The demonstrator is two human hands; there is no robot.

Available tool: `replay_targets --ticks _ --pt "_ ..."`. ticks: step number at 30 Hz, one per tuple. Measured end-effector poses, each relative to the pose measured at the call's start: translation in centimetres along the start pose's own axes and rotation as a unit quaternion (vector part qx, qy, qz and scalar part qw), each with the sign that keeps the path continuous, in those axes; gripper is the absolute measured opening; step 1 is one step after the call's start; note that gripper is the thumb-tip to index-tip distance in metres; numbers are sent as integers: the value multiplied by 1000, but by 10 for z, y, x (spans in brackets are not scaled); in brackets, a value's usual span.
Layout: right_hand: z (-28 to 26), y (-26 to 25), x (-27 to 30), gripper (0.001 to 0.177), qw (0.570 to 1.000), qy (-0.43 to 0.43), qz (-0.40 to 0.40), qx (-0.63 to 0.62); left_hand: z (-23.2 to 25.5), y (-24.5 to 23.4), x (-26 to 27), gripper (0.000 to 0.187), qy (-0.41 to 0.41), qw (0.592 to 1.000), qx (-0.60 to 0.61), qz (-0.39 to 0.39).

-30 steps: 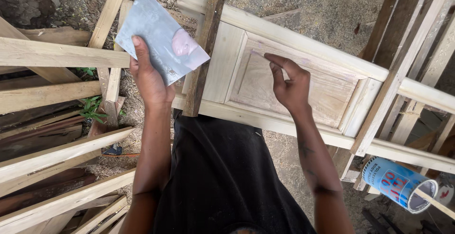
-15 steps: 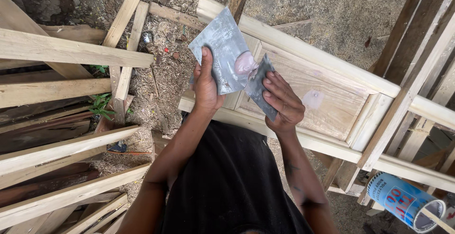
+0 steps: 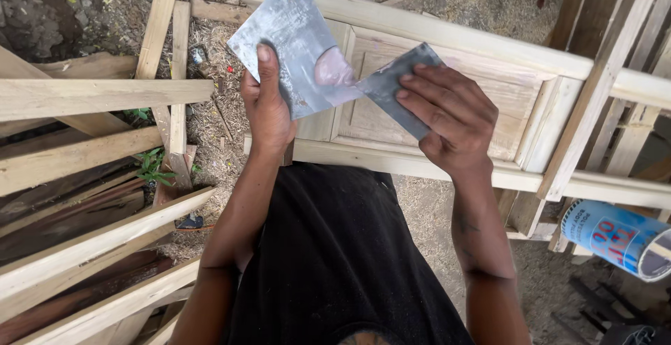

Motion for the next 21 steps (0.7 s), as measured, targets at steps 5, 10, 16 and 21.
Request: replay_targets --ticks 5,10,16,21 --pt "-11 -12 -5 26 995 0 -36 92 0 11 3 57 10 1000 -16 -10" --pt "-17 -4 2 23 990 -7 -78 121 -10 12 7 50 20 989 -146 4" --pt "-10 13 21 34 989 63 -124 54 -4 22 11 52 61 978 -200 5" --pt "64 47 69 15 881 414 44 -224 20 -13 -19 60 29 996 -12 85"
Point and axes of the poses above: each hand's wrist, its own x-axis away from the middle knuckle, its own y-axis out of the palm, z = x × y, the point moved 4 cm from there along -x, towards the middle knuckle, and after that the axes turned 13 degrees about -x, right-handed, at the moved point
